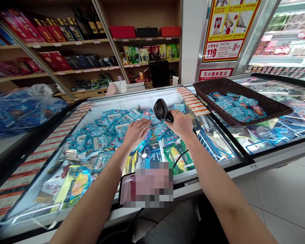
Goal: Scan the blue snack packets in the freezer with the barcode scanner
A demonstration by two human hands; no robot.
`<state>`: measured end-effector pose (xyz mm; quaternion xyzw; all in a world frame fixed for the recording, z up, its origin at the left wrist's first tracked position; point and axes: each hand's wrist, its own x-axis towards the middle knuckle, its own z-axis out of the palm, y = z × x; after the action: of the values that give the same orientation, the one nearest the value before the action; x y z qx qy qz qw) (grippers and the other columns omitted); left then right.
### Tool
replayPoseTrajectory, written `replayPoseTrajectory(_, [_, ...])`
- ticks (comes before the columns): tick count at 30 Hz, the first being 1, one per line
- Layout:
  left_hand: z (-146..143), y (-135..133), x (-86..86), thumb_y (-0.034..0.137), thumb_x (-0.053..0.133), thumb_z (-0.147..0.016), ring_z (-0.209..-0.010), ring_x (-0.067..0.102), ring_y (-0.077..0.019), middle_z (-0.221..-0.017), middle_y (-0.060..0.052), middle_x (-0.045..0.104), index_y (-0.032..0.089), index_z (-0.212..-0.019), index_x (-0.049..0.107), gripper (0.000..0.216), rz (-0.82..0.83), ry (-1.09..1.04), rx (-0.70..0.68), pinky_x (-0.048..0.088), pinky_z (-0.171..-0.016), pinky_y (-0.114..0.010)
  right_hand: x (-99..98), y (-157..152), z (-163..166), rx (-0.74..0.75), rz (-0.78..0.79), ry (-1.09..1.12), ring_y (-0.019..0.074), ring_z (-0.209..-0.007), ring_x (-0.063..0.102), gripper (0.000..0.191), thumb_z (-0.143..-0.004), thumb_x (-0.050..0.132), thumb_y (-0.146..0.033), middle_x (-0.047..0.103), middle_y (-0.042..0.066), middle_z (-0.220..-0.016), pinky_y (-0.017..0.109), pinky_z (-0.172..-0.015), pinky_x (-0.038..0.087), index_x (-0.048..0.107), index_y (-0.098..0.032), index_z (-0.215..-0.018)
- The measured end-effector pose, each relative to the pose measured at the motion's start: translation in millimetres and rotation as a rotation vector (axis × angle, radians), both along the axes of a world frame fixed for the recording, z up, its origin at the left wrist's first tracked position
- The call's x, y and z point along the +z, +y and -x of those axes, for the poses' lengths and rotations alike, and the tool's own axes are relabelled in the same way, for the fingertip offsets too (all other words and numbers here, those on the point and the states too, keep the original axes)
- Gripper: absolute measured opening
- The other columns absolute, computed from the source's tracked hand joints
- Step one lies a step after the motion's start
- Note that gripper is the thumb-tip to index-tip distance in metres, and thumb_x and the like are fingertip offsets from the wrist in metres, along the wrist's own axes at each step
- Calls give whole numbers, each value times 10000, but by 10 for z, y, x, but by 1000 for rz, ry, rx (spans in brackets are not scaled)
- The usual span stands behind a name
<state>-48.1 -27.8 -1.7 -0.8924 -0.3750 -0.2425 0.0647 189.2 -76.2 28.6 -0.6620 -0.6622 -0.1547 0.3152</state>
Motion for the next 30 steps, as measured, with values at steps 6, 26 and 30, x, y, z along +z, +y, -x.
replayPoseTrajectory(6, [-14, 14, -37, 428, 293, -961, -1177, 539, -230, -1252, -60, 629, 271, -1230, 582, 425, 31, 63, 39, 295, -999, -414, -11, -1, 26, 36, 3, -15, 222, -818, 646, 360, -805, 607, -424, 697, 59, -953, 301, -661, 413, 640, -222, -1100])
replayPoseTrajectory(26, [15, 39, -18, 348, 364, -945, -954, 511, -225, -1064, -93, 576, 251, -1002, 661, 317, -227, 77, 230, 373, -777, -366, 1, -34, 69, 73, 49, -39, 223, -841, 646, 388, -809, 610, -416, 700, 61, -999, 304, -682, 415, 623, -222, -1145])
replayPoseTrajectory(30, [24, 40, -21, 355, 372, -944, -899, 520, -205, -1087, -91, 578, 252, -1008, 659, 312, -236, 28, 233, 386, -758, -348, 3, -41, 78, 67, 53, -41, 229, -850, 646, 405, -810, 610, -413, 699, 67, -1015, 305, -678, 413, 611, -218, -1165])
